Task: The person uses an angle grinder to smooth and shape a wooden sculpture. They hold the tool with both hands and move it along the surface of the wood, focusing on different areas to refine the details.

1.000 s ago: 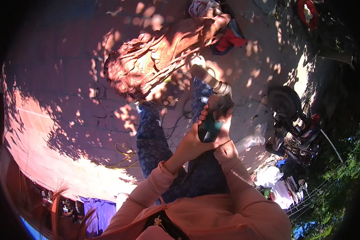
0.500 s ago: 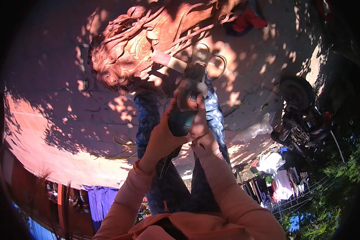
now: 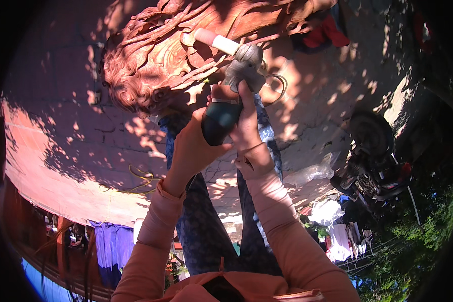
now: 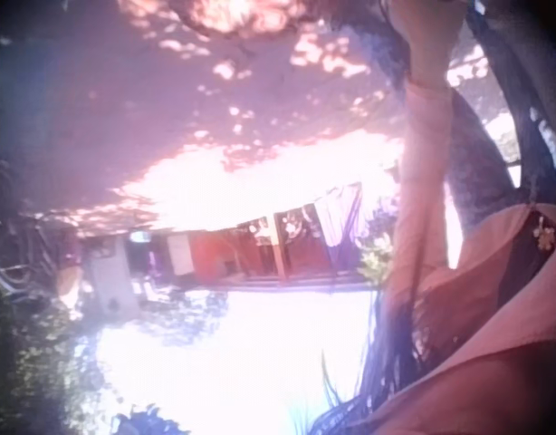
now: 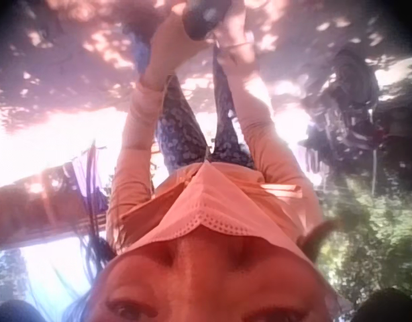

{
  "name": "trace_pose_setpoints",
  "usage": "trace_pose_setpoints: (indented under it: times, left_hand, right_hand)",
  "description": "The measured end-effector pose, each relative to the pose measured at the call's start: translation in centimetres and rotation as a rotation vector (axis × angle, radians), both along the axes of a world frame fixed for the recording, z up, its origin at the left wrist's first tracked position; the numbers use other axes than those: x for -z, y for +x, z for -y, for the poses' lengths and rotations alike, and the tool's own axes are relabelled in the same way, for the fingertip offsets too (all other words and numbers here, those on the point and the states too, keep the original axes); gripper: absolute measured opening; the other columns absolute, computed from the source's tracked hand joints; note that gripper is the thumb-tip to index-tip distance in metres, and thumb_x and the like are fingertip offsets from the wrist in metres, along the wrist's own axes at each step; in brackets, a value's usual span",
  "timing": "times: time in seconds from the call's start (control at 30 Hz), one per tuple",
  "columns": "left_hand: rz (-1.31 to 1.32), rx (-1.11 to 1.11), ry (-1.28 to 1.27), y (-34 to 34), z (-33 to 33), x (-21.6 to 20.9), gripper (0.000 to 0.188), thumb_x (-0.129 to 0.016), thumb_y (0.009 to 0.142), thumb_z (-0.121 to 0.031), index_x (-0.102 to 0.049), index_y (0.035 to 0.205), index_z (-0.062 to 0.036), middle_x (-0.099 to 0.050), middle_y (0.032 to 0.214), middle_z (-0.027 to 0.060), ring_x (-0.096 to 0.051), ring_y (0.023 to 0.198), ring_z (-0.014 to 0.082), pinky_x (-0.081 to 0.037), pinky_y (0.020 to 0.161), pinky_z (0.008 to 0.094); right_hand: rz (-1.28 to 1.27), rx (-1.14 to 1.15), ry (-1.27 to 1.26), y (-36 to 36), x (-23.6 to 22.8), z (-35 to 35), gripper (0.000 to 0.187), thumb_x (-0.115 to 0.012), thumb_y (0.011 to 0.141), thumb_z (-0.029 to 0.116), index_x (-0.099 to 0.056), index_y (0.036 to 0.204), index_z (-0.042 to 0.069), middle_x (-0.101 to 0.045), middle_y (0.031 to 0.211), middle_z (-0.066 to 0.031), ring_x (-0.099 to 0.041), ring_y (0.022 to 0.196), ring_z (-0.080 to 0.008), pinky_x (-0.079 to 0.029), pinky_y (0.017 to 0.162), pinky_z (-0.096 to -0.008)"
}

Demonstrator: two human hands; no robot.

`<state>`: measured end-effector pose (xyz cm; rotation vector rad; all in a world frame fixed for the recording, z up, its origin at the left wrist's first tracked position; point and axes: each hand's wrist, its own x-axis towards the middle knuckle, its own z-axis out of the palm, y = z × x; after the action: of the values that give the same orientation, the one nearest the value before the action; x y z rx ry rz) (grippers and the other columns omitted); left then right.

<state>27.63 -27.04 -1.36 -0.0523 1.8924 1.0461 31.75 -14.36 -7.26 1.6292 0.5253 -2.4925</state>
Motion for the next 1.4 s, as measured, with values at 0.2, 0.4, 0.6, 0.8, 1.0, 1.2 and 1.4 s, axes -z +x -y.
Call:
trace_pose_setpoints:
  times: [0.2, 0.4, 0.6, 0.8, 1.0, 1.2, 1.4]
  left_hand:
    - [-0.167, 0.046, -0.174, 0.7, 0.9, 1.8, 0.065, -0.078, 0.063, -0.019, -0.05, 0.12, -0.0095, -0.065, 0.097, 0.0165, -0.066, 0.086, 0.0374, -0.053, 0.071, 0.0436]
    - [-0.102, 0.003, -0.092, -0.7, 1.6, 2.6, 0.057, -0.073, 0.066, -0.014, -0.051, 0.119, -0.0104, -0.066, 0.097, 0.0158, -0.065, 0.09, 0.0381, -0.052, 0.072, 0.0431]
    - [-0.203, -0.007, -0.015, -1.9, 1.6, 4.2, 0.057, -0.074, 0.066, -0.017, -0.053, 0.118, -0.0099, -0.066, 0.096, 0.017, -0.065, 0.087, 0.0382, -0.052, 0.072, 0.0432]
    - [-0.204, -0.031, 0.153, -3.7, 0.1, 6.8, 0.06, -0.073, 0.064, -0.021, -0.052, 0.119, -0.0092, -0.067, 0.096, 0.0185, -0.064, 0.089, 0.0389, -0.052, 0.075, 0.0453]
    - [0.033, 0.143, 0.196, -6.4, -1.2, 8.5, 0.076, -0.076, 0.061, -0.018, -0.046, 0.131, -0.0088, -0.063, 0.113, 0.0187, -0.061, 0.104, 0.0368, -0.05, 0.088, 0.0423]
    - [0.106, 0.18, 0.203, -7.4, -0.8, 9.3, 0.077, -0.076, 0.06, -0.016, -0.046, 0.131, -0.0084, -0.064, 0.111, 0.0173, -0.063, 0.102, 0.0325, -0.05, 0.088, 0.0395]
    - [-0.057, -0.041, 0.317, -4.0, 2.0, 8.7, 0.072, -0.079, 0.062, -0.016, -0.049, 0.126, -0.0083, -0.066, 0.101, 0.0192, -0.065, 0.091, 0.0364, -0.052, 0.076, 0.0398]
  right_hand:
    - [0.033, -0.073, 0.019, -0.7, 1.4, 1.5, 0.059, -0.055, 0.089, 0.055, -0.064, 0.104, -0.001, -0.066, 0.088, -0.0119, -0.065, 0.079, -0.0219, -0.056, 0.073, -0.0346]
    - [0.01, -0.018, 0.089, -1.7, 2.7, 2.1, 0.04, -0.059, 0.09, 0.035, -0.058, 0.11, 0.001, -0.064, 0.095, -0.009, -0.065, 0.081, -0.0171, -0.055, 0.07, -0.0312]
    - [-0.042, -0.001, 0.145, -3.7, 2.8, 1.6, 0.031, -0.056, 0.094, 0.028, -0.056, 0.112, 0.003, -0.063, 0.096, -0.0074, -0.063, 0.081, -0.0141, -0.053, 0.07, -0.0297]
    - [-0.126, -0.002, 0.319, -5.8, 3.6, -0.4, 0.024, -0.055, 0.096, 0.025, -0.056, 0.111, 0.006, -0.061, 0.095, -0.0033, -0.061, 0.082, -0.0116, -0.052, 0.071, -0.0285]
    - [-0.046, -0.011, 0.517, -8.2, 2.3, -1.8, 0.036, -0.055, 0.096, 0.035, -0.055, 0.114, 0.004, -0.065, 0.095, -0.0083, -0.065, 0.08, -0.0177, -0.056, 0.07, -0.0328]
    - [-0.035, -0.015, 0.626, -8.6, 2.4, -1.2, 0.032, -0.056, 0.096, 0.032, -0.056, 0.113, 0.005, -0.065, 0.097, -0.0078, -0.065, 0.082, -0.0175, -0.055, 0.072, -0.0332]
    - [-0.091, -0.008, 0.454, -6.3, 3.8, 0.9, 0.02, -0.058, 0.093, 0.008, -0.056, 0.113, 0.003, -0.059, 0.101, -0.0033, -0.057, 0.091, -0.0106, -0.05, 0.078, -0.0262]
